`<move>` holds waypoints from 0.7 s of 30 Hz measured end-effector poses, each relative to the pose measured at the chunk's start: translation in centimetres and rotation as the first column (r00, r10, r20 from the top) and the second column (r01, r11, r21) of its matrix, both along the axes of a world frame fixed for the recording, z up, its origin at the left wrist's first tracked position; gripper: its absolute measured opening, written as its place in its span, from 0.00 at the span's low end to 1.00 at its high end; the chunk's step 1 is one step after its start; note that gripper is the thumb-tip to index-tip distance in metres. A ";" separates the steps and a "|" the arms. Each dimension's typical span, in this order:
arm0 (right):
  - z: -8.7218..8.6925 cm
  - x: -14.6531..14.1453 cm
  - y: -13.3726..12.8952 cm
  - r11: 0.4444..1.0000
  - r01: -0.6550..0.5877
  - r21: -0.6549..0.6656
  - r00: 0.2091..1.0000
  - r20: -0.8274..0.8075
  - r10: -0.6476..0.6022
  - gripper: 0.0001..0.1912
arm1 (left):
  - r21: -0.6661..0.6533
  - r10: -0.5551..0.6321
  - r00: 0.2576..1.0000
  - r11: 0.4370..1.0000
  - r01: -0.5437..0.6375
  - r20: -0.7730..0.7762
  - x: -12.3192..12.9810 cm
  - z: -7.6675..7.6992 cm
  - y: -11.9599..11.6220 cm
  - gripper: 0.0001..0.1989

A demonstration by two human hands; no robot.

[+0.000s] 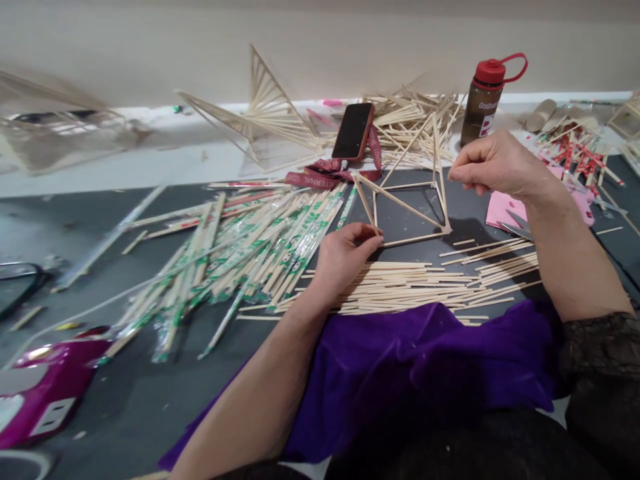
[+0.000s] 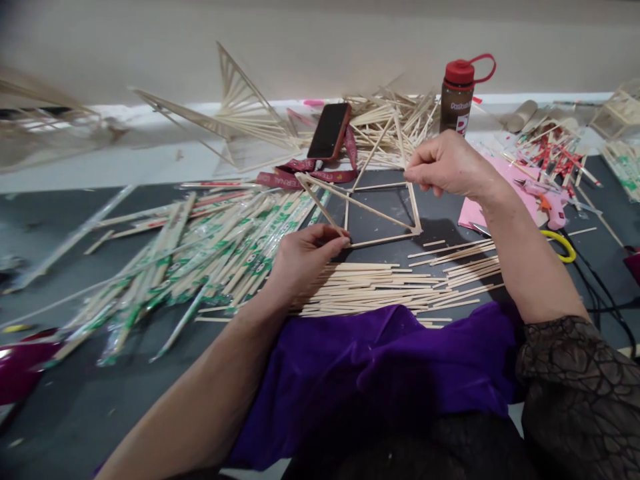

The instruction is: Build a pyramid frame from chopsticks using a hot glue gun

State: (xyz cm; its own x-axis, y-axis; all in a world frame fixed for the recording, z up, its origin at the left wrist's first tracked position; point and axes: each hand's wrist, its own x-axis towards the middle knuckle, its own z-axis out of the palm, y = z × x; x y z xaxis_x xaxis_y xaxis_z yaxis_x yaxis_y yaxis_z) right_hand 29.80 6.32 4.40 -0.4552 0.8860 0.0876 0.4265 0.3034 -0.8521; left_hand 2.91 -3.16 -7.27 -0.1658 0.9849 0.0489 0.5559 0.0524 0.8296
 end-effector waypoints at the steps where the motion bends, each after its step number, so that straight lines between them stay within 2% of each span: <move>1: -0.4 0.5 0.2 1.000 0.004 0.003 0.999 0.050 -0.004 0.11 | -0.007 0.009 0.999 1.000 -0.008 0.037 0.1 0.1 0.0 0.11; 3: -1.7 1.4 0.5 1.000 0.006 -0.007 0.982 0.187 -0.005 0.12 | -0.014 0.026 0.995 1.000 -0.025 0.097 0.3 0.2 0.0 0.11; 6: -4.2 2.3 0.3 0.999 0.008 -0.049 0.918 0.396 0.012 0.10 | -0.023 0.028 0.992 0.999 -0.026 0.123 0.4 0.2 0.0 0.10; 9: -6.6 2.5 -0.5 1.000 0.015 0.008 0.876 0.483 -0.017 0.04 | 0.006 0.019 0.998 1.000 -0.020 0.057 0.4 -0.1 0.0 0.09; 11: -7.7 2.3 -1.0 0.997 0.007 0.073 0.844 0.534 -0.045 0.04 | 0.028 0.013 1.000 1.000 -0.013 0.006 0.4 -0.4 0.0 0.10; 15: -8.4 1.6 -1.7 0.990 -0.024 0.136 0.782 0.620 -0.066 0.07 | 0.050 -0.008 0.995 0.999 0.012 -0.095 0.6 -0.7 0.0 0.10; 21: -8.7 1.2 -1.9 0.995 0.003 0.097 0.806 0.589 -0.060 0.04 | 0.055 -0.002 0.982 0.998 0.012 -0.187 0.9 -0.6 -0.2 0.09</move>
State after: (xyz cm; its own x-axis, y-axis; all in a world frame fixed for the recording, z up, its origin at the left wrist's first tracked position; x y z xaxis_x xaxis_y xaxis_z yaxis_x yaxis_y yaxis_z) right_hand 30.98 4.42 -4.28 -0.4159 0.9025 -0.1117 0.8491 0.3415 -0.4030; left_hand 3.76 -3.34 -7.85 -0.1418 0.9809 0.1333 0.7014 0.0045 0.7128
